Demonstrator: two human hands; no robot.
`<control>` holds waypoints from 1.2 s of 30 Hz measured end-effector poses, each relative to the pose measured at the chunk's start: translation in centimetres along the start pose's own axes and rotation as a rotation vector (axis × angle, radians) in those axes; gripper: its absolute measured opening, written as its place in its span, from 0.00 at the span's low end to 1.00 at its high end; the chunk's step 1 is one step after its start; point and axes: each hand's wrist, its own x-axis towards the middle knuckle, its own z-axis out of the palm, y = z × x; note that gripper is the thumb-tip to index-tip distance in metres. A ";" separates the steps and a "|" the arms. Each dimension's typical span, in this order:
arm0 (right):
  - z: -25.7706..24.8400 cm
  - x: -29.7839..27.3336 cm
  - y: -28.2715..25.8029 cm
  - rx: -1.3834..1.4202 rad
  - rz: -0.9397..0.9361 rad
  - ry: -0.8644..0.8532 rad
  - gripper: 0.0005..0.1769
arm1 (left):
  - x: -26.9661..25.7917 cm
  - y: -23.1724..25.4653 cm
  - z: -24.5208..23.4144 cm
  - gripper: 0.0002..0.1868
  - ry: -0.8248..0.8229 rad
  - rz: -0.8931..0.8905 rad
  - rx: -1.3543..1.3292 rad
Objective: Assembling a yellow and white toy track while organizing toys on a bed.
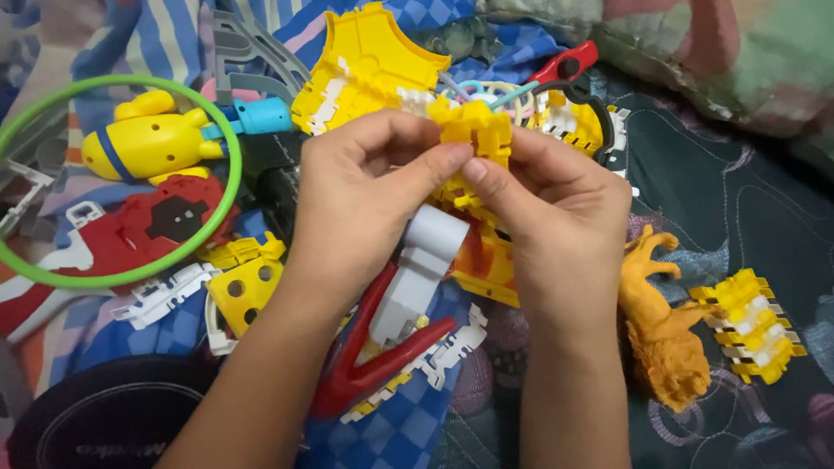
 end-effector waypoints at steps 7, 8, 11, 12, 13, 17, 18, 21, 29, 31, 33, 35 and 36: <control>-0.6 0.5 1.3 0.105 0.079 0.074 0.17 | 0.3 -1.3 -0.6 0.08 -0.048 0.005 0.023; -0.7 0.7 1.3 0.107 0.086 0.075 0.17 | 0.7 -1.5 -0.7 0.08 -0.045 -0.001 0.025; -1.2 0.0 1.7 0.136 0.054 0.013 0.16 | 0.3 -2.3 -1.0 0.09 -0.062 0.045 0.033; -1.3 0.1 1.8 0.164 0.005 -0.016 0.13 | 0.4 -2.1 -1.1 0.09 -0.093 0.052 -0.004; -1.4 0.3 1.9 0.190 -0.046 -0.049 0.10 | 0.6 -1.9 -1.1 0.08 -0.123 0.061 -0.044; -1.3 0.0 1.5 0.168 -0.093 -0.081 0.06 | 0.4 -1.6 -1.1 0.12 -0.180 0.176 -0.035; -1.2 -0.1 1.4 0.156 -0.100 -0.093 0.05 | 0.4 -1.7 -1.2 0.12 -0.195 0.192 -0.023; -0.9 -0.1 0.9 0.146 -0.107 -0.093 0.03 | 0.4 -1.3 -1.3 0.12 -0.209 0.185 -0.003; -0.9 -0.1 0.9 0.150 -0.082 -0.056 0.02 | 0.3 -1.2 -1.3 0.12 -0.203 0.187 -0.046; -0.9 0.0 0.9 0.134 -0.041 -0.003 0.03 | 0.3 -0.9 -1.1 0.13 -0.193 0.175 -0.017; -0.7 0.1 0.5 0.113 -0.028 0.026 0.05 | 0.3 -0.7 -0.9 0.13 -0.167 0.149 -0.011; -0.5 0.3 0.1 0.092 -0.013 0.055 0.06 | 0.4 -1.0 -0.9 0.13 -0.141 0.123 -0.005; -0.5 0.3 0.0 0.092 0.009 0.074 0.07 | 0.5 -1.4 -1.0 0.13 -0.152 0.126 -0.011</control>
